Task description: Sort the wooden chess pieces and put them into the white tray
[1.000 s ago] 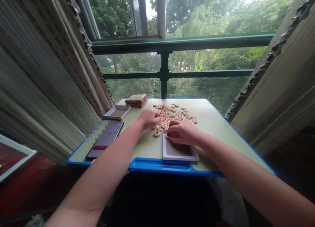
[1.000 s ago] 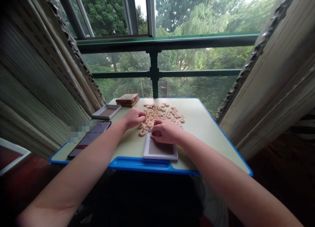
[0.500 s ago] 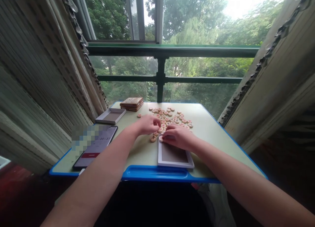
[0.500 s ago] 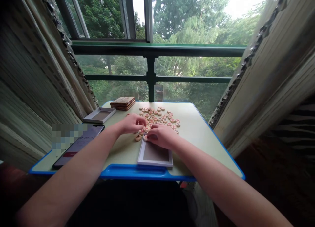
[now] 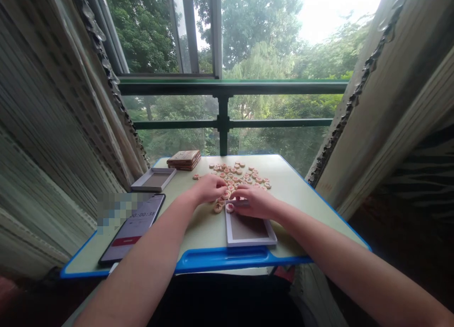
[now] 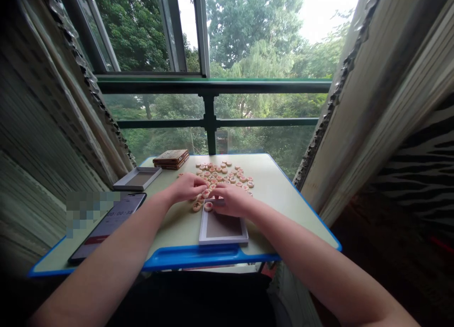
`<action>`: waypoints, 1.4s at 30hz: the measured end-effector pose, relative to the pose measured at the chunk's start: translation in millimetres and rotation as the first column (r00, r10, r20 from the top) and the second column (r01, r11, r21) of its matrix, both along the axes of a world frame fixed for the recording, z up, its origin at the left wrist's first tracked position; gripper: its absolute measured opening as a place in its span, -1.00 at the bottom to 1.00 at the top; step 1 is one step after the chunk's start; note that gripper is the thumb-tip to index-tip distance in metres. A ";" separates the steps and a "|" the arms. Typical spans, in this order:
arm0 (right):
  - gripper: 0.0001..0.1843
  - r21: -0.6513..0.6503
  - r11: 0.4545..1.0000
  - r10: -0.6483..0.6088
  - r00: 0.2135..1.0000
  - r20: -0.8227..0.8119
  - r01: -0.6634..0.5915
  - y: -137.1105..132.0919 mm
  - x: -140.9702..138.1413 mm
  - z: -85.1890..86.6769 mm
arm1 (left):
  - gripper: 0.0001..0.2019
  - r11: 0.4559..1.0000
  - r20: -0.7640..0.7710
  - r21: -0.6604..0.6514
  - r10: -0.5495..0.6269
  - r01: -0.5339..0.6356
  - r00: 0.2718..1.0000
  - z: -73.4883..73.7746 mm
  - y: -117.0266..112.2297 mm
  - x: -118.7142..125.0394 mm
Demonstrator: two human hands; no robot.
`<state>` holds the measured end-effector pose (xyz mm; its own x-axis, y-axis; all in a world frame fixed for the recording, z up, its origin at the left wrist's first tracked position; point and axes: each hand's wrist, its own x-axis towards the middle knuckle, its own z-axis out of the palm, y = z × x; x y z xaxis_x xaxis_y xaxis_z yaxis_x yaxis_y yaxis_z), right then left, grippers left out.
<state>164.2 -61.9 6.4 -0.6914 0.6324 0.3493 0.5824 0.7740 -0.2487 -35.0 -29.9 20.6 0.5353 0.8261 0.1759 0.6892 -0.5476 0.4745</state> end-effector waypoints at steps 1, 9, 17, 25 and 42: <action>-0.74 0.008 1.000 -0.008 1.000 0.001 0.008 -0.3 1.0 1.8 | -0.75 0.998 -0.016 0.048 0.036 -0.035 0.999 -1.7 2.3 -0.8; -0.71 -0.012 0.999 -0.041 0.998 -0.045 0.041 11.2 11.7 5.9 | -0.65 0.919 -0.127 0.323 0.277 -0.224 0.952 -21.3 29.4 -3.2; -0.85 -0.002 1.000 0.000 1.000 -0.017 0.000 10.9 4.4 -2.8 | -0.54 0.951 -0.192 0.218 0.262 -0.219 0.946 -33.0 40.2 5.9; -0.81 -0.014 1.000 -0.029 0.999 -0.016 0.028 12.6 4.9 -4.7 | -0.52 0.954 -0.223 0.207 0.261 -0.216 0.939 -33.0 40.7 7.2; -0.75 -0.115 0.992 0.039 0.989 -0.142 -0.056 17.6 9.6 -0.3 | -0.58 0.950 -0.216 0.138 0.306 -0.281 0.927 -28.4 42.8 13.6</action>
<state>173.8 -44.2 6.1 -0.6716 0.6426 0.3689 0.4991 0.7603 -0.4157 -21.4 12.9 -7.8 0.3073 0.9365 0.1688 0.9104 -0.3410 0.2345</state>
